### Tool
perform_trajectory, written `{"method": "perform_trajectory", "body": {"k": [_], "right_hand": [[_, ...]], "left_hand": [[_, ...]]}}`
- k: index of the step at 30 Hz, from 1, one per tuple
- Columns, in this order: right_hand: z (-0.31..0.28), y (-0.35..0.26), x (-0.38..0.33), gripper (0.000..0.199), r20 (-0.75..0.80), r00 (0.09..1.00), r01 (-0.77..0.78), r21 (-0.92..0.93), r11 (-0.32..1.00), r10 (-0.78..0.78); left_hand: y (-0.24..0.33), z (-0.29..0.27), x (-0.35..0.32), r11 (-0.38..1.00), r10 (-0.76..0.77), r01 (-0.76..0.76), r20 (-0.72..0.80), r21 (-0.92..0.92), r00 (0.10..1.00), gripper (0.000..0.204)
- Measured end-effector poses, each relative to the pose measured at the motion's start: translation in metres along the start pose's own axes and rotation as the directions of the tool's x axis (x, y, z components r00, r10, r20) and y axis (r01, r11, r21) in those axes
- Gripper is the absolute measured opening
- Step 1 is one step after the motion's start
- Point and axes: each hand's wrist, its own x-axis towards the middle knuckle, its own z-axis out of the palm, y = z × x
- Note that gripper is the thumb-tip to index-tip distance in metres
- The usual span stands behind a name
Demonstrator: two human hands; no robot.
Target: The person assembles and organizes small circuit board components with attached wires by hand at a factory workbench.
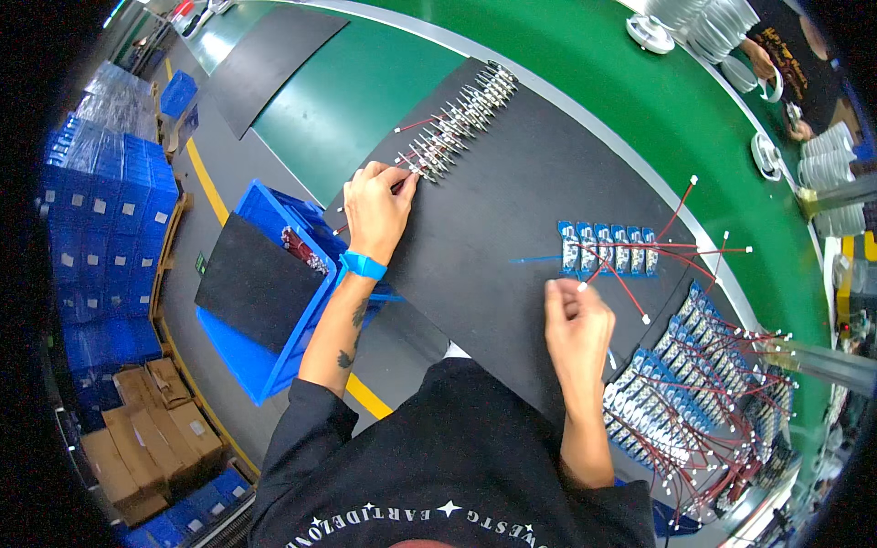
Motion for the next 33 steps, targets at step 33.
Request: {"method": "perform_trajectory", "body": {"k": [33], "right_hand": [[0.002,-0.020,-0.023,0.023,0.319,0.888,0.205,0.368,0.907,-0.330]], "left_hand": [[0.098,-0.024,-0.074,-0.095,0.104,0.706,0.698,-0.702,0.708,0.026]]}}
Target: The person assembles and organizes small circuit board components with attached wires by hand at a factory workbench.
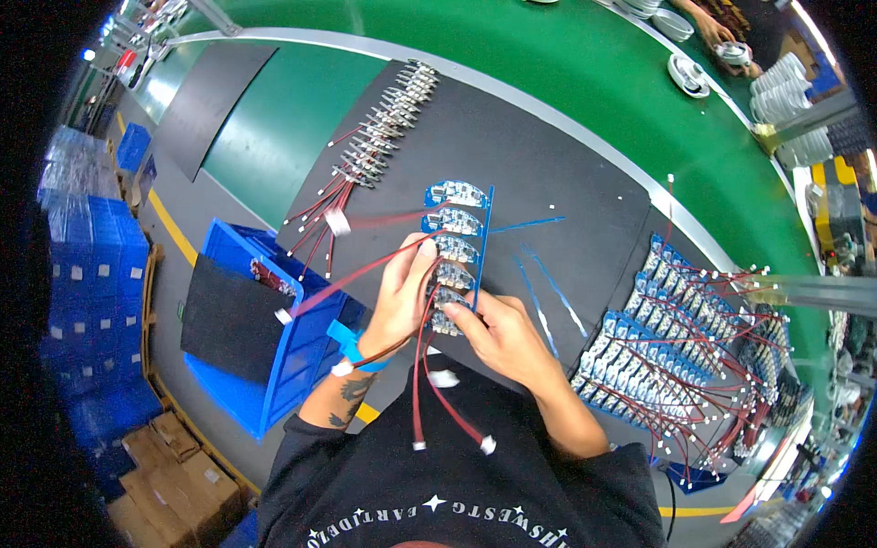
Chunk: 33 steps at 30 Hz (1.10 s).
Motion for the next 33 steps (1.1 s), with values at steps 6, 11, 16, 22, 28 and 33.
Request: {"method": "perform_trajectory", "body": {"k": [6,11,16,22,28,33], "right_hand": [[-0.004,-0.007,-0.003,0.025,0.037,0.998,0.053,-0.199,0.979,-0.047],[0.001,0.001,-0.005,0.028,0.072,0.996,0.040,0.136,0.990,-0.050],[0.010,0.014,-0.010,0.029,-0.005,0.959,0.284,0.066,0.956,-0.285],[0.012,0.001,-0.010,0.028,0.051,0.975,0.204,0.189,0.960,-0.217],[-0.013,-0.004,0.010,0.037,-0.113,0.993,-0.005,0.136,0.991,0.020],[-0.013,0.013,0.010,0.042,0.033,0.999,-0.031,0.327,0.944,0.021]], "left_hand": [[-0.005,0.007,-0.004,0.997,0.020,-0.011,-0.121,0.072,0.993,0.031],[-0.002,0.008,-0.001,0.983,-0.037,0.039,0.013,-0.179,0.999,0.036],[-0.014,0.005,-0.004,0.953,-0.147,0.151,0.037,-0.262,0.989,0.036],[-0.009,0.001,-0.004,0.931,-0.228,0.246,0.096,-0.269,0.969,0.033],[-0.015,-0.019,-0.011,0.990,-0.140,0.136,0.126,0.038,0.982,0.028],[-0.002,0.002,0.001,0.986,-0.140,0.149,0.114,-0.077,0.984,0.034]]}}
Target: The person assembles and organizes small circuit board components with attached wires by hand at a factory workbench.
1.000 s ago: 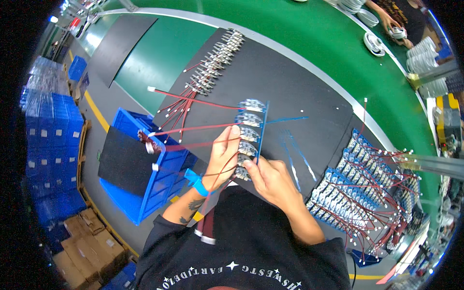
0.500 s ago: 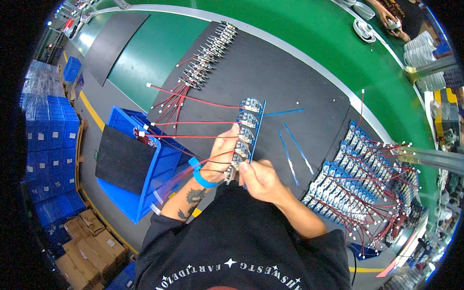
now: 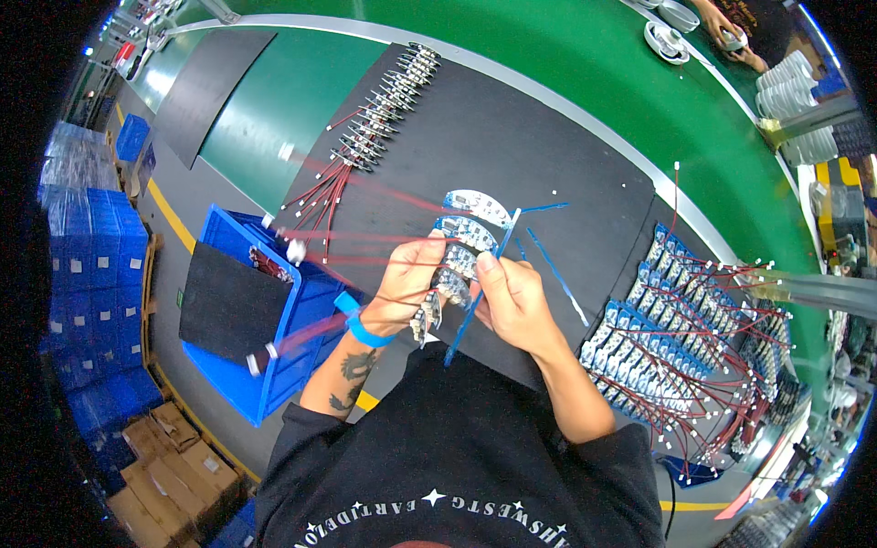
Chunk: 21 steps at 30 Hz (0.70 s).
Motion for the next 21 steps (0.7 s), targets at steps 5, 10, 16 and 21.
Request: {"method": "perform_trajectory", "body": {"k": [5,10,16,21], "right_hand": [[0.006,0.011,0.011,0.048,-0.157,0.987,0.038,0.118,0.992,-0.019],[-0.001,0.029,0.039,0.045,-0.295,0.949,-0.023,0.279,0.960,0.108],[-0.038,0.052,0.054,0.042,-0.593,0.789,0.140,-0.081,0.987,-0.160],[-0.037,0.025,0.046,0.042,-0.632,0.737,0.274,-0.046,0.961,-0.241]], "left_hand": [[0.003,-0.009,0.011,0.993,-0.098,0.105,0.100,-0.061,0.990,0.042],[0.006,-0.026,0.021,0.942,0.179,-0.092,-0.251,0.322,0.951,0.038],[0.006,-0.033,0.049,0.493,0.657,-0.342,-0.084,0.800,0.749,0.035],[0.000,-0.031,0.059,0.437,0.723,-0.450,-0.006,0.779,0.691,0.029]]}}
